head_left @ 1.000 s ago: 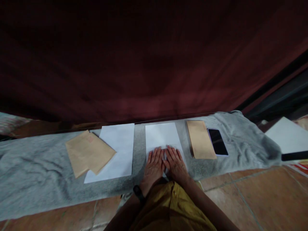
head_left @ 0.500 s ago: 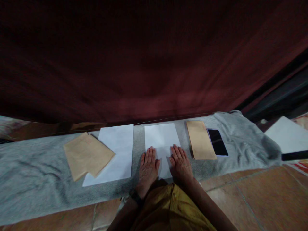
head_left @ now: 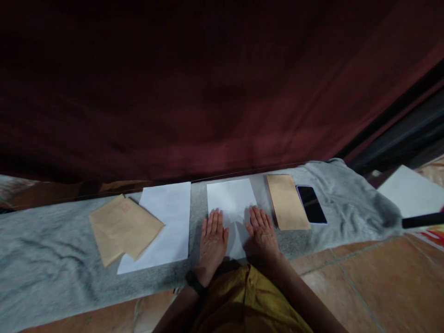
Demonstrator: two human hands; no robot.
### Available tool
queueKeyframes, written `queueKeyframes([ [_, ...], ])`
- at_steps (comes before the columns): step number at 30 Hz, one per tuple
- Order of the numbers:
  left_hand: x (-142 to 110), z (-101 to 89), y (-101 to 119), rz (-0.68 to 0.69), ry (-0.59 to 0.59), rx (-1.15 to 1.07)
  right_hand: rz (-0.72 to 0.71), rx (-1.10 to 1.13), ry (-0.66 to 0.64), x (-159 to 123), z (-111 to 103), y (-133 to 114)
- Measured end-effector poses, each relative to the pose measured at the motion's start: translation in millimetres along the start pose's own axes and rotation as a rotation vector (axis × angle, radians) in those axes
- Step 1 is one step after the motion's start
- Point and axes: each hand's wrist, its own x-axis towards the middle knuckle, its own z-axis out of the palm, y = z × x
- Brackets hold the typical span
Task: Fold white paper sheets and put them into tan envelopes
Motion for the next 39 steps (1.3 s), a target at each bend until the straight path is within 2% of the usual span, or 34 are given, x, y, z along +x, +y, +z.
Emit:
queueKeyframes([
  [5, 28, 1.8, 9, 0.074, -0.015, -0.041, -0.048, 0.068, -0.028, 29, -1, -10],
  [11, 53, 18.3, 13, 0.134, -0.046, -0.04, -0.094, 0.11, -0.075, 53, 15, -19],
  [18, 52, 28.5, -1, 0.065, 0.0, -0.027, -0.036, 0.053, -0.028, 52, 27, -9],
  [25, 48, 24.3, -16, -0.038, 0.021, 0.001, 0.029, 0.019, 0.038, 49, 28, 7],
  [31, 48, 23.4, -20, -0.091, 0.073, 0.026, 0.081, 0.029, 0.061, 47, 27, 11],
  [35, 61, 24.5, -13, -0.032, 0.082, -0.017, 0.076, 0.046, 0.043, 52, 25, 9],
  [39, 82, 26.3, 1, 0.089, 0.007, -0.047, 0.032, 0.072, -0.023, 70, 21, 4],
])
